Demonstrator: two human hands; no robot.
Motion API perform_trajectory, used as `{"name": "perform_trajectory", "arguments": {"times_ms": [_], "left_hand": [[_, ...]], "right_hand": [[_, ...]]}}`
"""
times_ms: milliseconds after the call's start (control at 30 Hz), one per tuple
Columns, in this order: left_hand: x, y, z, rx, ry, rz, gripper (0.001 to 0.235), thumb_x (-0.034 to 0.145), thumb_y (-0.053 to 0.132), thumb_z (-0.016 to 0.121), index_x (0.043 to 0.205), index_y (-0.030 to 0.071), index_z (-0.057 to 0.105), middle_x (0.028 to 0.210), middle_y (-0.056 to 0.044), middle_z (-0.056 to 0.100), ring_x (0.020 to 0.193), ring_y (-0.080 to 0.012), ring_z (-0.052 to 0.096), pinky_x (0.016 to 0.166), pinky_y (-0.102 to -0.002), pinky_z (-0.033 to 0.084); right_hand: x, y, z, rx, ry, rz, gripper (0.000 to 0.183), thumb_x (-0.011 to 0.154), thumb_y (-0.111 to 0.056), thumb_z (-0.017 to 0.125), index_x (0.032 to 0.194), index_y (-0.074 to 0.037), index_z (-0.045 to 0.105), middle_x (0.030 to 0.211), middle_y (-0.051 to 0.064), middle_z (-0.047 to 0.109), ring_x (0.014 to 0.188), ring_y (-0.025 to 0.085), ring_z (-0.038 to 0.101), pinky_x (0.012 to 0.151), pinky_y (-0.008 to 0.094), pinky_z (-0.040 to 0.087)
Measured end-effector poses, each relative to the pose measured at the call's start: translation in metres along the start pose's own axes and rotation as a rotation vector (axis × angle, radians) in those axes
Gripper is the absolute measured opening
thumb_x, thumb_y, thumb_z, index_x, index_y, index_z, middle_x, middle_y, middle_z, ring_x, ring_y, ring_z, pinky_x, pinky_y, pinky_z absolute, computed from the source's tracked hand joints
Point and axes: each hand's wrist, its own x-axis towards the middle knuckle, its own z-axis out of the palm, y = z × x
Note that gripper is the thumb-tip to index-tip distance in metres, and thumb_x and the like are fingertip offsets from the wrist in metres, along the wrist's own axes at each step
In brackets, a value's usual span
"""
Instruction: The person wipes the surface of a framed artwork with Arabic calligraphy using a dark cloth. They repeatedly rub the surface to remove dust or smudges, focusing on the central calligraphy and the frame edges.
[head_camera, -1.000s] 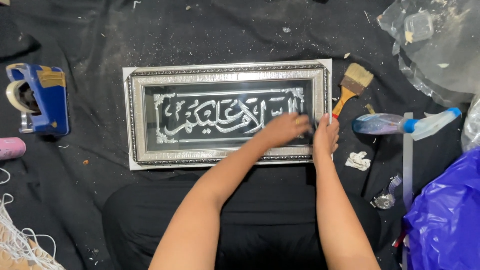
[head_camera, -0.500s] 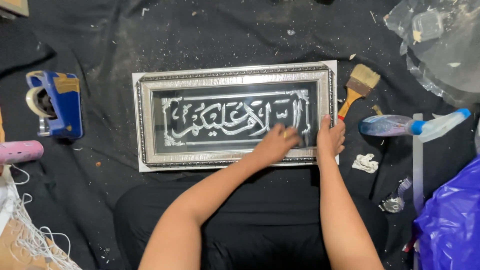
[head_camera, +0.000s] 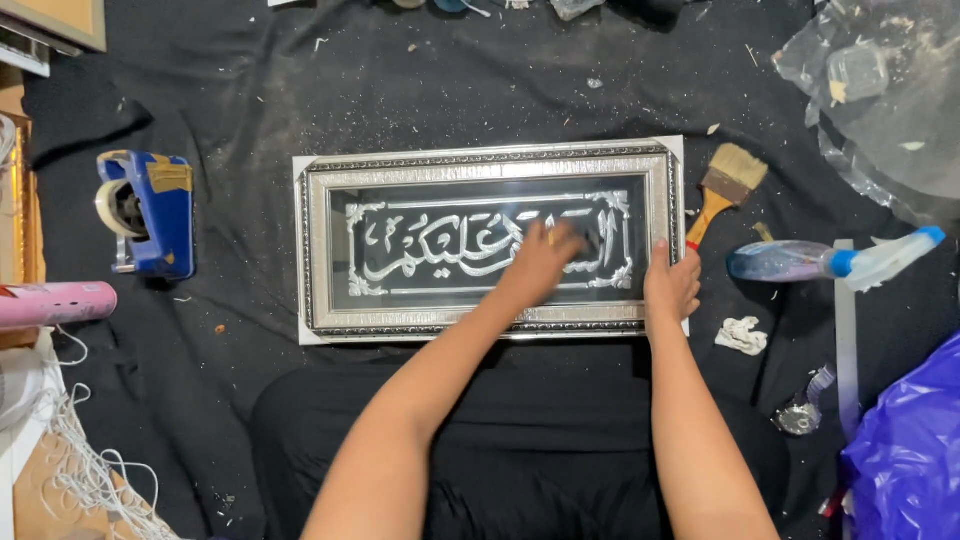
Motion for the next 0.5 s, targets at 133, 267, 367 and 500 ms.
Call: {"name": "perform_trajectory", "arguments": {"times_ms": [133, 267, 367, 500], "left_hand": [[-0.074, 0.009, -0.005, -0.110, -0.095, 0.120, 0.029, 0.096, 0.014, 0.053, 0.123, 0.017, 0.063, 0.127, -0.011, 0.058, 0.094, -0.0307, 0.053, 0.090, -0.039, 0.043], [-0.033, -0.027, -0.058, 0.114, -0.135, 0.249, 0.031, 0.089, 0.006, 0.071, 0.117, 0.021, 0.070, 0.121, -0.004, 0.064, 0.101, -0.0287, 0.059, 0.082, -0.037, 0.053], [-0.007, -0.089, -0.045, 0.255, -0.009, 0.069, 0.033, 0.090, 0.011, 0.069, 0.117, 0.029, 0.070, 0.120, 0.005, 0.065, 0.106, -0.0277, 0.059, 0.089, -0.041, 0.052], [0.010, -0.085, -0.008, 0.271, 0.221, -0.249, 0.024, 0.090, 0.015, 0.072, 0.111, 0.026, 0.071, 0.119, 0.002, 0.067, 0.104, -0.0243, 0.060, 0.086, -0.036, 0.052]], "right_hand": [[0.005, 0.002, 0.004, -0.017, 0.000, 0.003, 0.063, 0.105, -0.063, 0.043, 0.146, -0.015, 0.039, 0.146, 0.013, 0.046, 0.133, 0.038, 0.044, 0.108, 0.054, 0.027], [0.003, 0.001, 0.003, -0.034, -0.004, -0.005, 0.063, 0.106, -0.062, 0.042, 0.147, -0.015, 0.038, 0.148, 0.013, 0.045, 0.135, 0.038, 0.044, 0.107, 0.054, 0.028], [-0.002, 0.000, 0.000, -0.041, 0.001, -0.010, 0.063, 0.106, -0.062, 0.042, 0.147, -0.014, 0.038, 0.148, 0.014, 0.045, 0.136, 0.038, 0.044, 0.108, 0.053, 0.028], [0.002, 0.002, 0.006, -0.054, 0.034, -0.021, 0.062, 0.105, -0.059, 0.047, 0.147, -0.015, 0.039, 0.146, 0.013, 0.047, 0.135, 0.037, 0.044, 0.107, 0.054, 0.029]]}}
